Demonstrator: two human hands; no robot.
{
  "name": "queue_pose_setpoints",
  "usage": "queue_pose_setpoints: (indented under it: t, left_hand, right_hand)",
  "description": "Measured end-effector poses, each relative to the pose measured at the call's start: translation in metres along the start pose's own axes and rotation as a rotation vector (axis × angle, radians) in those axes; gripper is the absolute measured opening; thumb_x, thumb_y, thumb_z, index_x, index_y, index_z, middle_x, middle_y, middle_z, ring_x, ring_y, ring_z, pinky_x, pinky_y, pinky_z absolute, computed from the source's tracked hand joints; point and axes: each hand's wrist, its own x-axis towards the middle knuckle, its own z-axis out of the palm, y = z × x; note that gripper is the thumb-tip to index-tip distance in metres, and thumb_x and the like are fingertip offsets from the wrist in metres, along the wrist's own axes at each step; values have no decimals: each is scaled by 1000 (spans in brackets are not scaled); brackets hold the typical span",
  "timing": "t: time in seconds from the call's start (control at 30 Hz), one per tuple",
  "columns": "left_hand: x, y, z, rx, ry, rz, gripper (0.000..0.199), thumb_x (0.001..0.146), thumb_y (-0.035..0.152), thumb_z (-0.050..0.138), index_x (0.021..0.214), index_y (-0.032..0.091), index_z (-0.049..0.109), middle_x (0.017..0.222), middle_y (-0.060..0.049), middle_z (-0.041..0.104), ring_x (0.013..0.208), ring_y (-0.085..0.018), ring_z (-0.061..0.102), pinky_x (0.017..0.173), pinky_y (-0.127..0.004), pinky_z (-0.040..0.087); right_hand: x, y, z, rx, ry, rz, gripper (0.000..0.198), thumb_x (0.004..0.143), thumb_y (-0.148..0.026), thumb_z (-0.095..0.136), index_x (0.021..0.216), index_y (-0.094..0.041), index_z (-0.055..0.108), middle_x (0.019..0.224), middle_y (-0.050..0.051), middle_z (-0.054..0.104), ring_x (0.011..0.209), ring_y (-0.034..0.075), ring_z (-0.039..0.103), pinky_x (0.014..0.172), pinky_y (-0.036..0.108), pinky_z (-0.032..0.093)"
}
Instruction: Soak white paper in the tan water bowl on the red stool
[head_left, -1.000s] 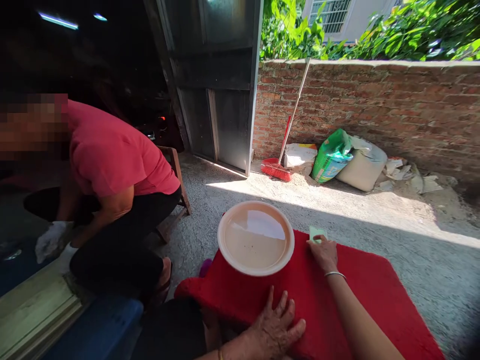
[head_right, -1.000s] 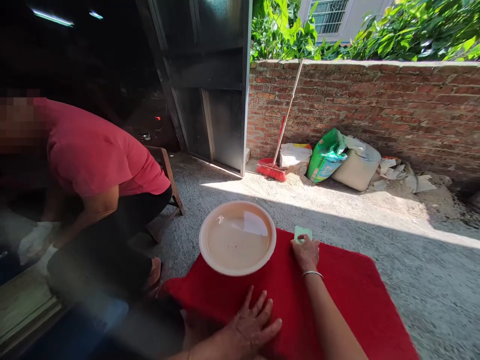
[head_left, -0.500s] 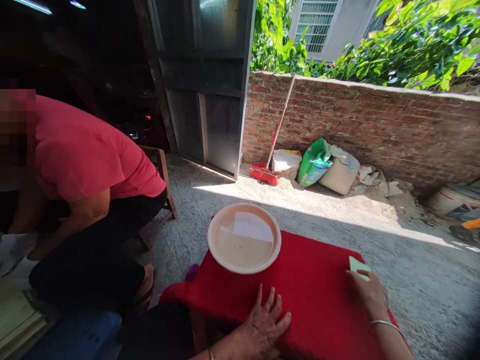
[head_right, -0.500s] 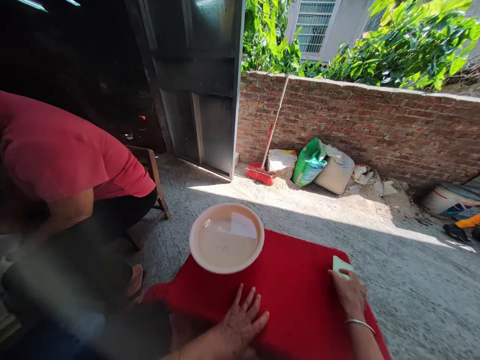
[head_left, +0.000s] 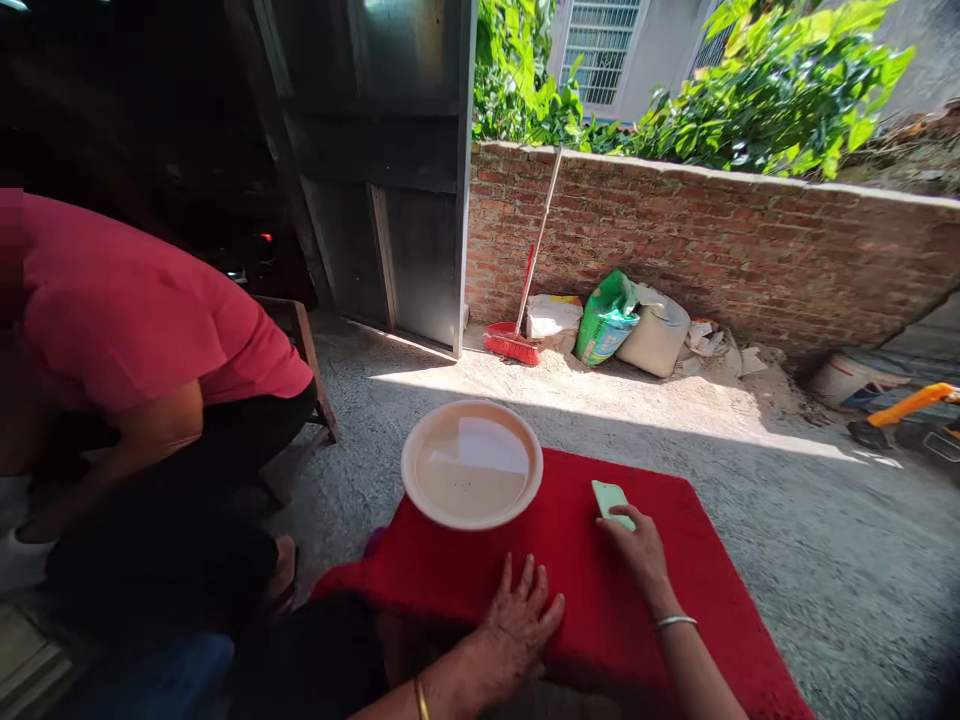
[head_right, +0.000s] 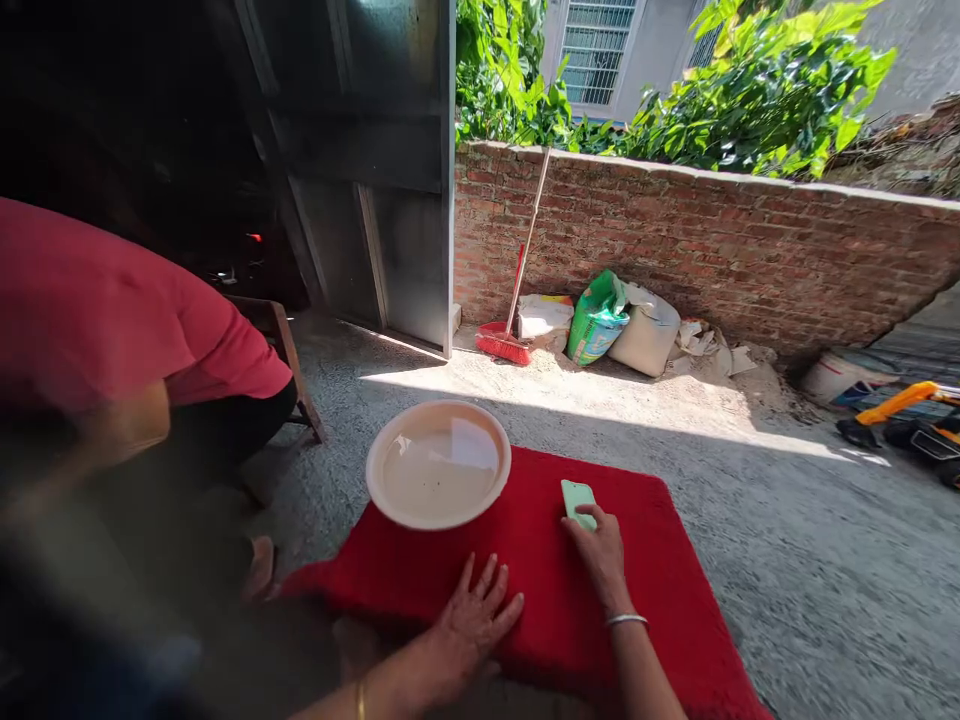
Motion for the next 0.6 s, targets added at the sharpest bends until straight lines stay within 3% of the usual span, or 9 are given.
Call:
queue_pose_setpoints:
  t: [0.13, 0.3, 0.37, 0.47, 0.6]
  left_hand:
    - [0, 3, -8, 28, 16, 16, 79, 92, 55, 62, 155, 15, 36, 159, -31, 31, 149, -50, 21, 110, -79, 23]
    - [6, 1, 4, 101, 66, 37, 78, 91, 57, 63, 152, 15, 40, 155, -30, 40, 147, -49, 27, 108, -77, 26]
    - [7, 0, 10, 126, 112, 49, 76, 92, 58, 59, 152, 16, 40, 152, -27, 45, 148, -47, 28, 108, -77, 26]
    - [7, 0, 16, 181, 180, 61, 79, 91, 62, 59, 153, 17, 39, 152, -25, 46, 148, -47, 28, 108, -76, 26]
    - [3, 0, 15, 261, 242, 78, 79, 91, 61, 58, 152, 16, 39, 152, -28, 44, 144, -48, 35, 105, -73, 30]
  right_hand:
    - [23, -6, 4, -44, 42, 100, 51, 66, -53, 55, 97, -15, 70, 67, 4, 54, 66, 29, 60, 62, 40, 46]
    - [-11, -42, 53, 8, -93, -105, 41, 61, -52, 59, 88, -23, 72, 84, 4, 56, 75, 24, 61, 71, 37, 50]
    - [-29, -50, 60, 50, -175, -198, 37, 61, -50, 59, 84, -26, 73, 89, 4, 59, 80, 24, 63, 75, 36, 51]
    - [-41, -42, 46, 101, -246, -270, 35, 58, -51, 60, 80, -28, 73, 90, 5, 65, 86, 27, 65, 79, 37, 53]
    - [-29, 10, 1, 19, -95, -162, 41, 53, -63, 62, 76, -31, 72, 82, 8, 69, 78, 32, 67, 75, 45, 54]
